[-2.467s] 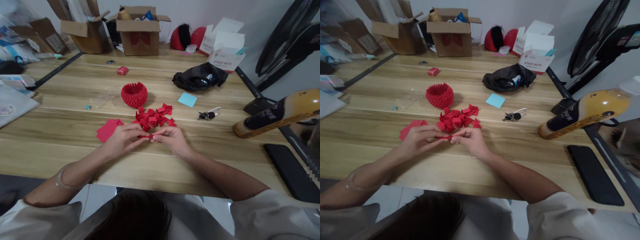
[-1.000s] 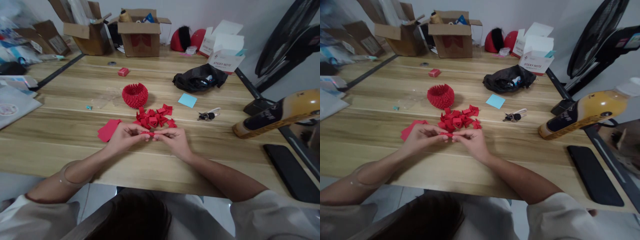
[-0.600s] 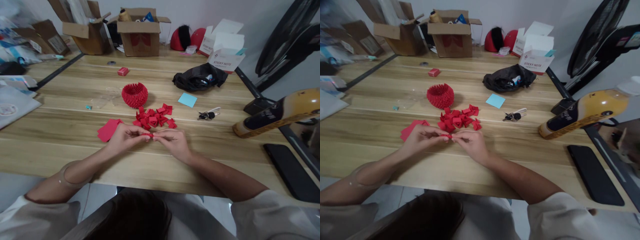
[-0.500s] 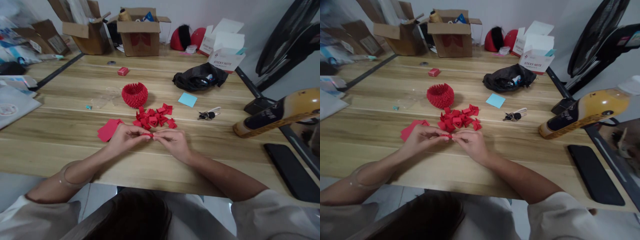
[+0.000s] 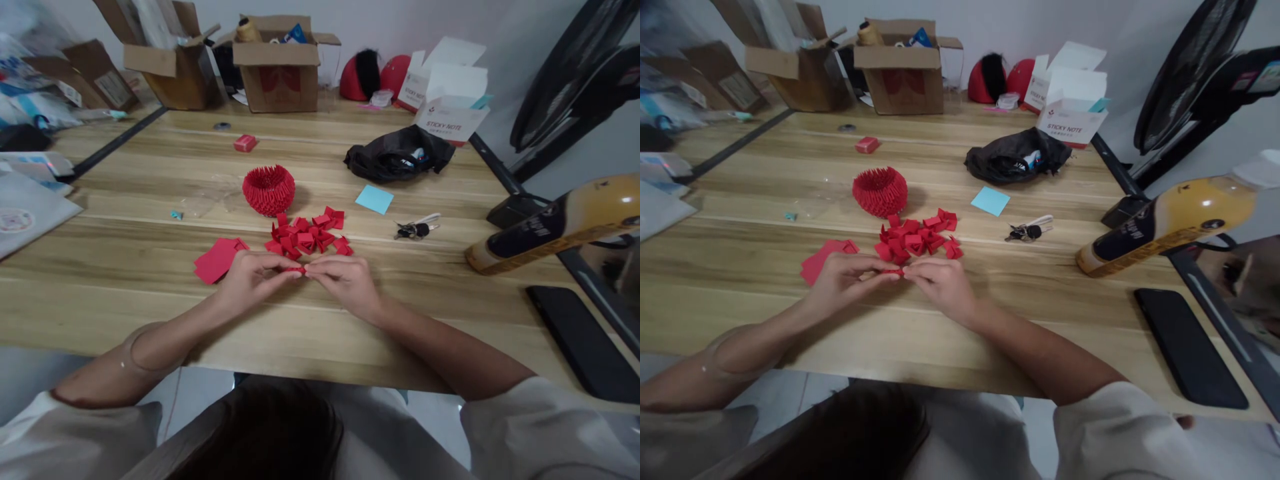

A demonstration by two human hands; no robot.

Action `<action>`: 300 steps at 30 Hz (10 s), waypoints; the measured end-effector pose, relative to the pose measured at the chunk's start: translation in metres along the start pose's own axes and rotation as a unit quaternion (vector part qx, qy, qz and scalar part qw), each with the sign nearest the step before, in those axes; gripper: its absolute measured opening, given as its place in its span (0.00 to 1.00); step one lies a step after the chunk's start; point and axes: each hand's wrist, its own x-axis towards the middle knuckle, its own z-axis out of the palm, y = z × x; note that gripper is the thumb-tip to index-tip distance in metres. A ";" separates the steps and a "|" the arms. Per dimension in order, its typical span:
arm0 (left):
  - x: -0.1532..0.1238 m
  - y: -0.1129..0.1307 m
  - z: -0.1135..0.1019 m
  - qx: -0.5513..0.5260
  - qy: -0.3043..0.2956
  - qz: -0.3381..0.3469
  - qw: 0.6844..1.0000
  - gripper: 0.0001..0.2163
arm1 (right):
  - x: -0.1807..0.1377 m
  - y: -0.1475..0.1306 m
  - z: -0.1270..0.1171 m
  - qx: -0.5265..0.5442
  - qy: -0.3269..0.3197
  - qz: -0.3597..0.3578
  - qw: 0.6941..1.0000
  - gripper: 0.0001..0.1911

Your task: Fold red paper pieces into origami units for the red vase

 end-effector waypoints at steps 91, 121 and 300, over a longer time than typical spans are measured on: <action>0.009 -0.007 -0.016 0.193 -0.243 0.090 0.946 0.09 | 0.000 0.018 -0.010 -0.351 -0.092 -0.042 0.931 0.12; 0.008 -0.009 -0.003 -0.165 -0.079 -0.167 0.969 0.13 | -0.010 0.002 -0.001 -0.311 -0.093 -0.271 0.906 0.10; -0.001 -0.002 0.002 -0.151 -0.113 -0.146 0.971 0.08 | -0.008 0.000 0.010 0.134 0.022 0.112 0.984 0.02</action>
